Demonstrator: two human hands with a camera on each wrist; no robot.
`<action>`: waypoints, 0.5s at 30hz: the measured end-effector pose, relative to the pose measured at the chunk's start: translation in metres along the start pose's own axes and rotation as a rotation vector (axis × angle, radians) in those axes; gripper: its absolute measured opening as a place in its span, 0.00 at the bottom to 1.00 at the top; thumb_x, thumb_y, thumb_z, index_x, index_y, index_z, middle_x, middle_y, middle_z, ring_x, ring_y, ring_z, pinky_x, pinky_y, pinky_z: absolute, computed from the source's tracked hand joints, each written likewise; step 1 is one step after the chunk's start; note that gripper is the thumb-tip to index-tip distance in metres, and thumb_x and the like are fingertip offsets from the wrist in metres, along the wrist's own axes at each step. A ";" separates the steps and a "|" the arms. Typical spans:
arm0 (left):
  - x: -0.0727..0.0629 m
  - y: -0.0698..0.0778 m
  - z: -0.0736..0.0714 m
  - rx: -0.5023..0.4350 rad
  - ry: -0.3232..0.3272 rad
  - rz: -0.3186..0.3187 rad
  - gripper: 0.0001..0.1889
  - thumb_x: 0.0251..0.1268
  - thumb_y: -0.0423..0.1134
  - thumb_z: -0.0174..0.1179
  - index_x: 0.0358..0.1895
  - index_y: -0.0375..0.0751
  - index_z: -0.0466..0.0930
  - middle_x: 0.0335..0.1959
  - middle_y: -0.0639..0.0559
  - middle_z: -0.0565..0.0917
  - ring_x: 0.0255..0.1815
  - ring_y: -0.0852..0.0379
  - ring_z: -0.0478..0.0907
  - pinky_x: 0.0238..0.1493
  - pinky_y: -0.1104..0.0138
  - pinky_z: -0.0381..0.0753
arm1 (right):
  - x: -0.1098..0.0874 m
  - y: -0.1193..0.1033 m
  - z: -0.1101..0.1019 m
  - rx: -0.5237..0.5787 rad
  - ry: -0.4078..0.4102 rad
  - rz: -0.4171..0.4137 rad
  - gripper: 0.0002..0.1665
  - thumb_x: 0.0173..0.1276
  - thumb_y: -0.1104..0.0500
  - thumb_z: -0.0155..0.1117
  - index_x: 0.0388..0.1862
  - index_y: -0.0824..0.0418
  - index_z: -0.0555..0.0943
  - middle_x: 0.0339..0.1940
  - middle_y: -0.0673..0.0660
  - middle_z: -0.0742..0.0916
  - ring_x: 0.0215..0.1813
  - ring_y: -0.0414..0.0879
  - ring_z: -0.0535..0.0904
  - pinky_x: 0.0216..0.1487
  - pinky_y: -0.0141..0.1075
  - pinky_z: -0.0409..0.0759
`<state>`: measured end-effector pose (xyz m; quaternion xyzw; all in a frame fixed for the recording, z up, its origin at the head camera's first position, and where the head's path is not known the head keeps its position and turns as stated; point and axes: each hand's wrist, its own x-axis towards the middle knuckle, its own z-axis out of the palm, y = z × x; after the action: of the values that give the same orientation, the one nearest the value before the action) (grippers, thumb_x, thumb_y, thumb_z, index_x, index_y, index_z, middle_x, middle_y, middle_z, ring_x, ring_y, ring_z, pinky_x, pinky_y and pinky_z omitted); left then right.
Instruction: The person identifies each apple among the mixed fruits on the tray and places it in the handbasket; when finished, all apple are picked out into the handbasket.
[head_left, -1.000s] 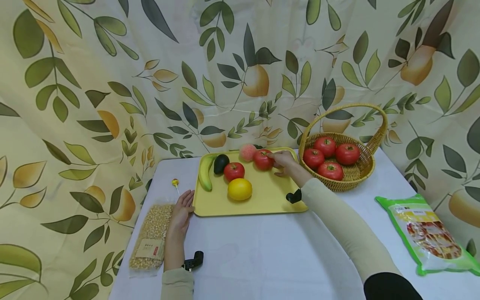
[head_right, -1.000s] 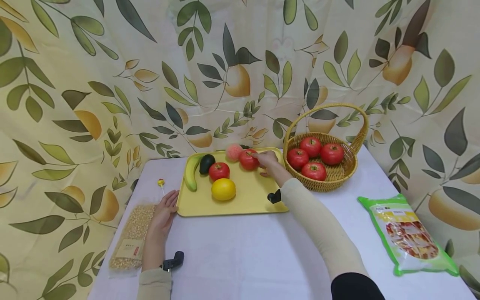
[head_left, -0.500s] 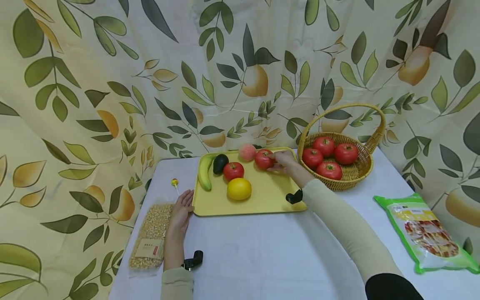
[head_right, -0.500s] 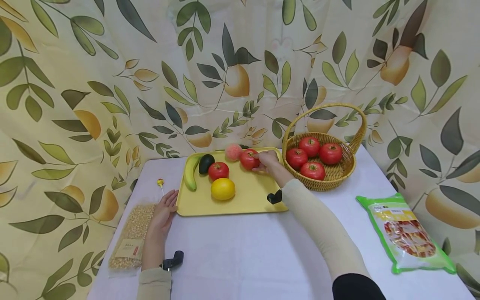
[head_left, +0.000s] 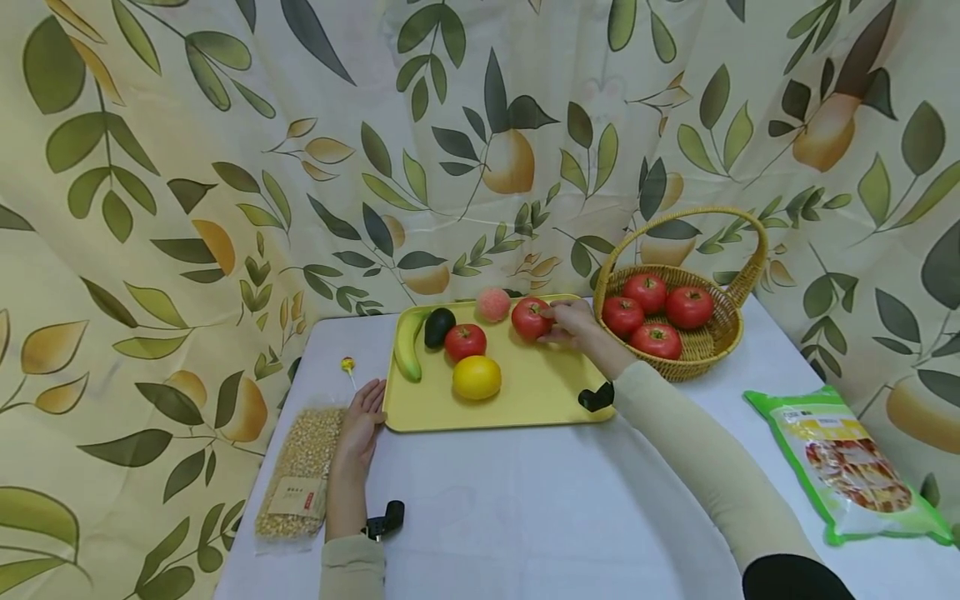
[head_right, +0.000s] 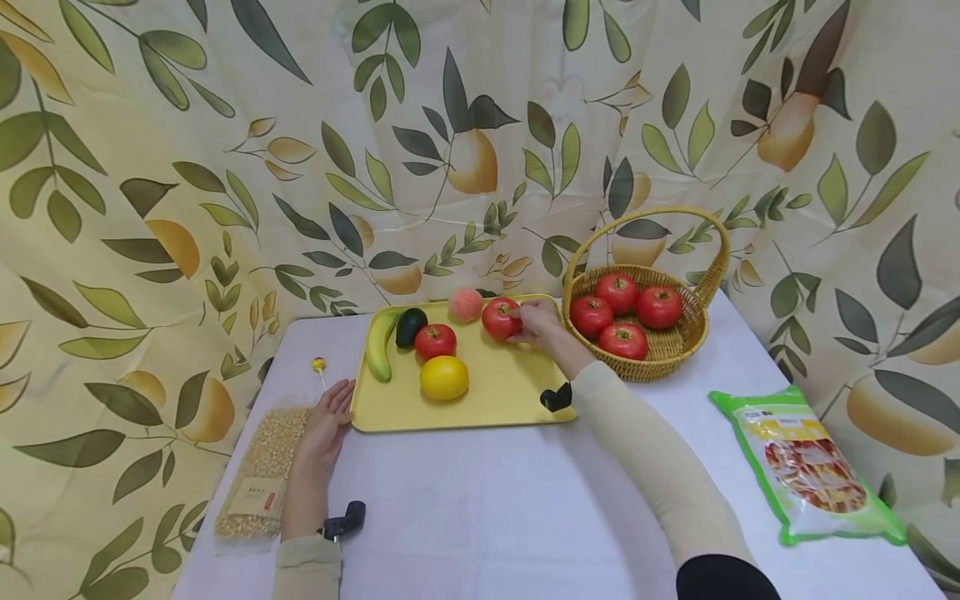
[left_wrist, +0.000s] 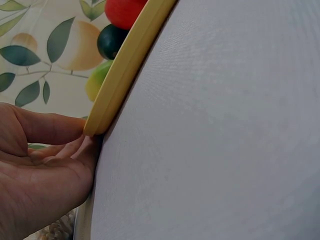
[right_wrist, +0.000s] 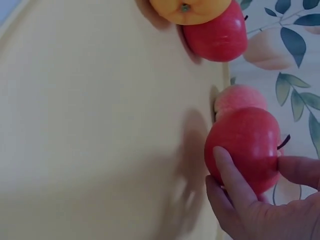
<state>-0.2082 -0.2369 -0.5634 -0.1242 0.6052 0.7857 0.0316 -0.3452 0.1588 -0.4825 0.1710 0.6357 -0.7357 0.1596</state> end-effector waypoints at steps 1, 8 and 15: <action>0.000 0.000 0.000 0.003 0.004 -0.002 0.42 0.63 0.10 0.38 0.83 0.31 0.49 0.83 0.35 0.57 0.84 0.44 0.52 0.83 0.55 0.55 | -0.001 0.000 0.000 0.000 0.001 -0.002 0.38 0.78 0.68 0.55 0.83 0.64 0.58 0.72 0.71 0.70 0.69 0.69 0.75 0.69 0.58 0.75; -0.001 -0.001 0.001 0.016 0.016 -0.015 0.41 0.64 0.11 0.39 0.83 0.33 0.50 0.83 0.36 0.57 0.84 0.45 0.53 0.83 0.55 0.55 | -0.011 -0.004 -0.003 -0.039 -0.052 -0.036 0.36 0.78 0.68 0.55 0.81 0.68 0.57 0.73 0.70 0.69 0.69 0.71 0.74 0.69 0.59 0.74; 0.001 0.000 0.001 0.015 0.017 -0.012 0.41 0.64 0.11 0.39 0.83 0.33 0.50 0.83 0.36 0.58 0.84 0.45 0.53 0.83 0.55 0.55 | -0.024 -0.011 -0.009 -0.083 -0.116 -0.077 0.36 0.79 0.68 0.54 0.81 0.71 0.57 0.77 0.74 0.65 0.71 0.73 0.72 0.65 0.59 0.75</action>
<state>-0.2089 -0.2358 -0.5633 -0.1346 0.6107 0.7797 0.0321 -0.3285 0.1692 -0.4629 0.0969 0.6613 -0.7230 0.1748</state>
